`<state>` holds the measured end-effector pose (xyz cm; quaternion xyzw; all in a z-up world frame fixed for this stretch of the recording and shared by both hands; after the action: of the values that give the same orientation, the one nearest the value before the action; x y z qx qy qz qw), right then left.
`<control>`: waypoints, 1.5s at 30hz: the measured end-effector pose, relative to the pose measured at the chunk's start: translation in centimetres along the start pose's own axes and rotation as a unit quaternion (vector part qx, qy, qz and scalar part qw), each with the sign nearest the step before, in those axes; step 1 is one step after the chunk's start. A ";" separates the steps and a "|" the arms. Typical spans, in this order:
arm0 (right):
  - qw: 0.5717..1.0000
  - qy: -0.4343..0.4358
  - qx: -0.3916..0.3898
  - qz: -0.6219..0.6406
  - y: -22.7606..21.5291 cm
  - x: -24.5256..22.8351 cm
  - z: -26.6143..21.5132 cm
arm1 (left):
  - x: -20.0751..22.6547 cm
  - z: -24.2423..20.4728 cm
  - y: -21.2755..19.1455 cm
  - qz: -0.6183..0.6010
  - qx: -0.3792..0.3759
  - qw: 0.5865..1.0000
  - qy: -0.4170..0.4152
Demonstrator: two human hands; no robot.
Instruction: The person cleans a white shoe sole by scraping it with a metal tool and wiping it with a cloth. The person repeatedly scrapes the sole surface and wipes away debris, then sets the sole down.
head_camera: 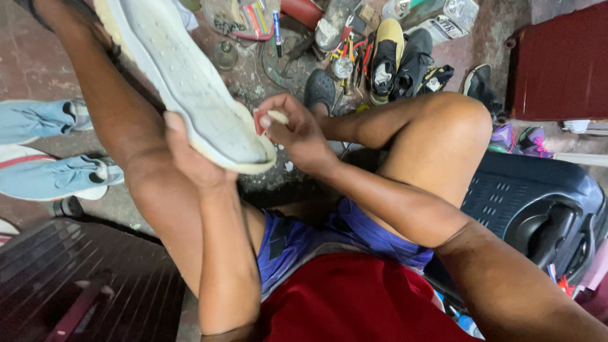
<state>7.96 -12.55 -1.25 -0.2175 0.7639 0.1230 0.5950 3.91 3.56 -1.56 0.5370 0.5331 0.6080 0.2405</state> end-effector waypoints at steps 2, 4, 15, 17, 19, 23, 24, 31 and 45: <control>0.999 -0.039 0.021 -0.022 -0.2 -0.7 0.6 | -1.2 -0.5 0.6 -0.010 -0.007 1.000 -0.013; 0.996 -0.053 -0.008 -0.074 -0.6 -1.7 1.9 | -2.3 0.1 0.5 -0.035 0.019 0.997 -0.065; 0.920 -0.186 0.011 -0.344 -0.5 -4.6 2.1 | -2.9 -1.1 -1.4 0.026 -0.013 0.996 -0.084; 0.917 -0.201 -0.038 -0.342 0.2 -4.7 1.7 | -2.7 -0.9 -1.7 0.022 -0.004 0.995 -0.092; 0.922 -0.150 -0.001 -0.356 -0.2 -4.6 2.2 | -2.5 -0.7 -1.8 0.011 -0.002 0.993 -0.115; 0.930 -0.193 0.034 -0.311 -0.4 -4.8 1.9 | -1.2 -1.3 -1.0 0.059 -0.055 0.993 -0.083; 0.933 -0.182 -0.014 -0.310 -0.2 -4.8 1.5 | -0.7 -0.9 -0.8 0.078 -0.047 0.992 -0.083; 0.983 -0.088 -0.074 -0.143 -1.9 -5.3 1.0 | 2.6 -0.3 -0.6 0.041 -0.110 0.992 -0.037; 0.859 -0.230 -0.147 -0.434 1.0 -5.0 2.0 | 1.3 0.7 -0.6 0.090 -0.099 0.989 -0.056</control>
<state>10.16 -9.89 2.94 -0.5772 0.4066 0.0099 0.7081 4.00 5.14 -1.65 0.5895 0.4052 0.6459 0.2669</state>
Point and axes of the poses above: each hand's wrist, its own z-axis towards the middle knuckle, its own y-axis out of the palm, x = y × z, the point moved 3 cm from there along z, towards the middle knuckle, and after that the axes turned 3 degrees about -z, right-handed, at the moved point
